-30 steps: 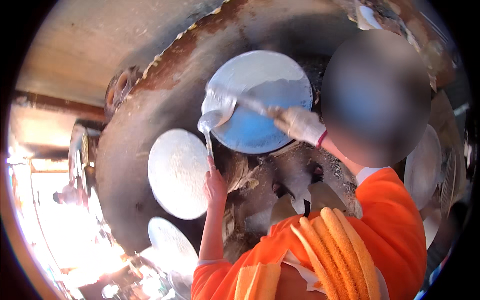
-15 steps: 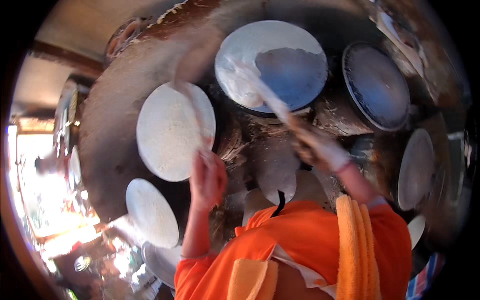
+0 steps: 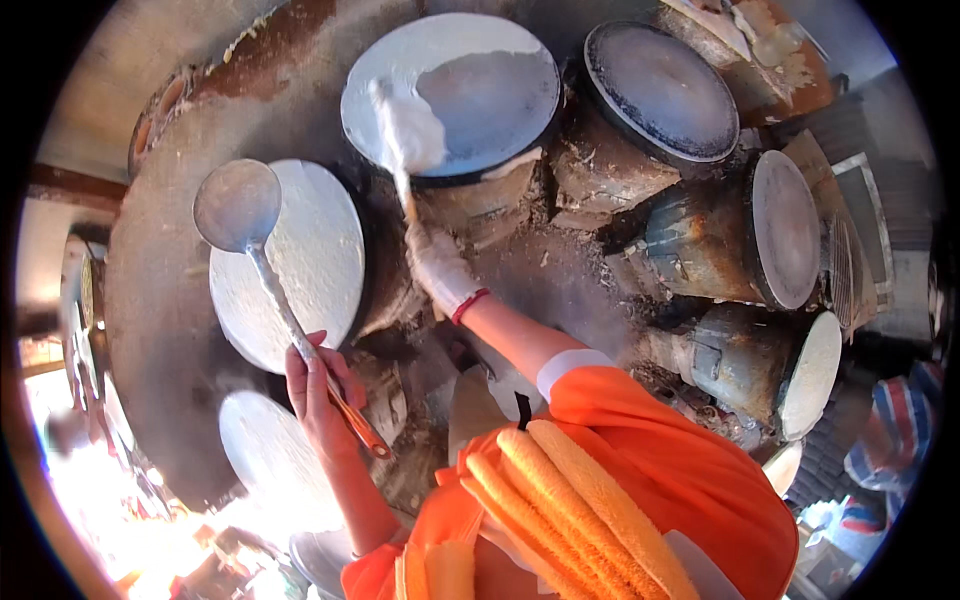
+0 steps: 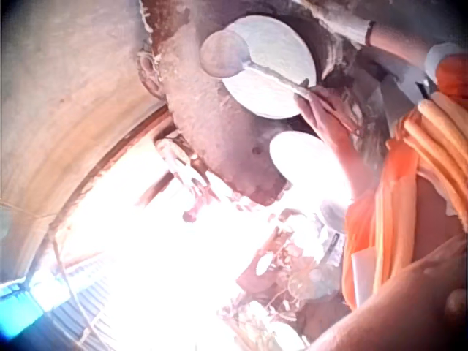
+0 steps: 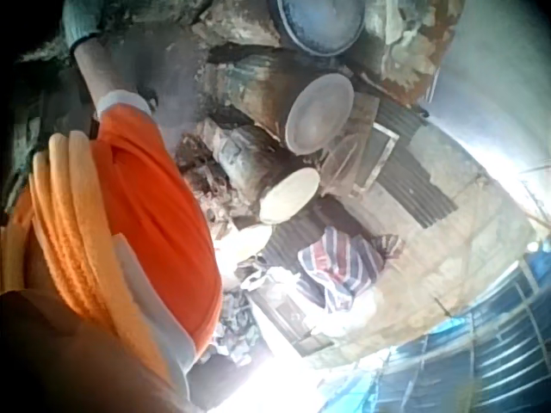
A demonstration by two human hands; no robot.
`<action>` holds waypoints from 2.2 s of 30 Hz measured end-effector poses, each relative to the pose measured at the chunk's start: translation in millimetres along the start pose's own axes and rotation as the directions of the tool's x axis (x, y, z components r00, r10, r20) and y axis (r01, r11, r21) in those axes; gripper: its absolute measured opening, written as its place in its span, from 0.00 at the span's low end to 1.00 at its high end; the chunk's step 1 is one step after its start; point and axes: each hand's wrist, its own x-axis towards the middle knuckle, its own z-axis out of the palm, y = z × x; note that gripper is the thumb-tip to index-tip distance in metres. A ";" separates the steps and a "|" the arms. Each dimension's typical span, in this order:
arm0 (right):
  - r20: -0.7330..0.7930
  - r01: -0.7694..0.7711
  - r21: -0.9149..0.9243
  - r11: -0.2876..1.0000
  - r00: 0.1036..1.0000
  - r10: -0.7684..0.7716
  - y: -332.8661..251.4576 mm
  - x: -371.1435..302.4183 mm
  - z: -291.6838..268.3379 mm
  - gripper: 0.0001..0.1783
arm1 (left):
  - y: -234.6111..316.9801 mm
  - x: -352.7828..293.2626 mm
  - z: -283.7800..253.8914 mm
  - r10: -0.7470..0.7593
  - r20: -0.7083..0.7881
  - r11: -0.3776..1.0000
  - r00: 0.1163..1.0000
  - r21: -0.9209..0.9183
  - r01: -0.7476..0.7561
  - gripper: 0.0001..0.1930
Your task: The person pours liquid batter onto multiple heated circular plates using a ladle, spreads it into thin circles, peels the cooked sheets off by hand, and places them onto drying racks.
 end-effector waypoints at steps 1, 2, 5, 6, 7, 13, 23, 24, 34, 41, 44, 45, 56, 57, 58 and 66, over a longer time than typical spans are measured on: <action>0.089 -0.192 0.203 0.960 0.980 0.177 -33.1 -13.6 -20.9 0.19 | -0.5 -9.1 0.2 -0.028 -0.006 1.000 1.000 -0.005 0.028 0.12; 0.170 -0.381 0.352 0.855 0.924 0.342 -67.1 -27.0 -41.8 0.20 | -4.4 -18.7 3.1 -0.044 -0.067 0.998 0.997 0.029 0.047 0.11; 0.124 -0.521 0.308 0.796 0.851 0.510 -109.0 -38.9 -96.1 0.19 | -11.7 -46.6 12.8 -0.074 -0.106 0.997 0.992 -0.029 0.072 0.11; 0.123 -0.498 0.334 0.800 0.865 0.487 -112.5 -37.0 -112.0 0.17 | -8.7 -54.8 18.8 -0.090 -0.118 0.996 0.989 -0.027 0.088 0.11; 0.121 -0.540 0.386 0.748 0.833 0.539 -110.1 -32.1 -126.5 0.16 | -5.5 -62.2 24.4 -0.107 -0.132 0.994 0.985 -0.025 0.105 0.11; 0.265 -0.437 0.191 0.879 0.885 0.382 -122.1 11.1 -90.5 0.30 | 0.2 -43.4 54.1 -0.082 -0.106 0.991 0.991 0.092 0.092 0.12; 0.299 0.061 -0.224 0.973 0.954 0.009 -56.4 -17.8 -100.5 0.30 | -6.7 27.7 56.3 -0.135 0.121 0.991 0.983 0.007 0.136 0.16; 0.247 -0.012 -0.257 0.966 0.966 0.077 -49.4 -20.4 -107.8 0.27 | -7.0 33.4 57.2 -0.134 0.112 0.991 0.985 0.004 0.135 0.16; 0.031 -0.582 -0.233 0.779 0.796 0.604 -148.3 37.5 -249.4 0.26 | -17.4 38.8 89.0 -0.089 -0.008 0.996 0.996 0.003 0.089 0.14; 0.227 -0.201 -0.514 0.834 0.906 0.358 -77.0 2.5 -239.3 0.32 | -17.5 42.2 139.8 -0.186 0.031 0.981 0.982 -0.052 0.187 0.14; 0.147 -0.230 -0.663 0.713 0.893 0.425 -107.8 42.5 -291.6 0.24 | -23.9 48.5 144.2 -0.158 0.022 0.985 0.987 0.075 0.156 0.14; 0.122 -0.236 -0.622 0.747 0.913 0.390 -108.8 62.3 -310.2 0.28 | -26.9 51.6 149.7 -0.172 0.043 0.984 0.984 0.060 0.169 0.14; 0.252 -0.283 -0.474 0.834 0.864 0.436 -117.1 97.9 -338.7 0.24 | -30.1 91.0 206.9 -0.233 0.094 0.973 0.968 0.031 0.231 0.13; 0.297 -0.316 -0.476 0.821 0.821 0.488 -113.5 94.9 -333.8 0.24 | -18.3 95.9 215.8 -0.289 0.134 0.957 0.948 0.063 0.283 0.12; 0.339 -0.349 -0.479 0.806 0.773 0.536 -110.3 91.6 -328.5 0.24 | -18.9 95.6 212.2 -0.312 0.112 0.948 0.943 0.102 0.301 0.12; 0.275 0.218 -0.847 0.484 0.960 0.049 -159.4 139.9 -232.5 0.18 | -7.8 133.5 194.7 -0.266 0.271 0.961 0.925 0.147 0.233 0.13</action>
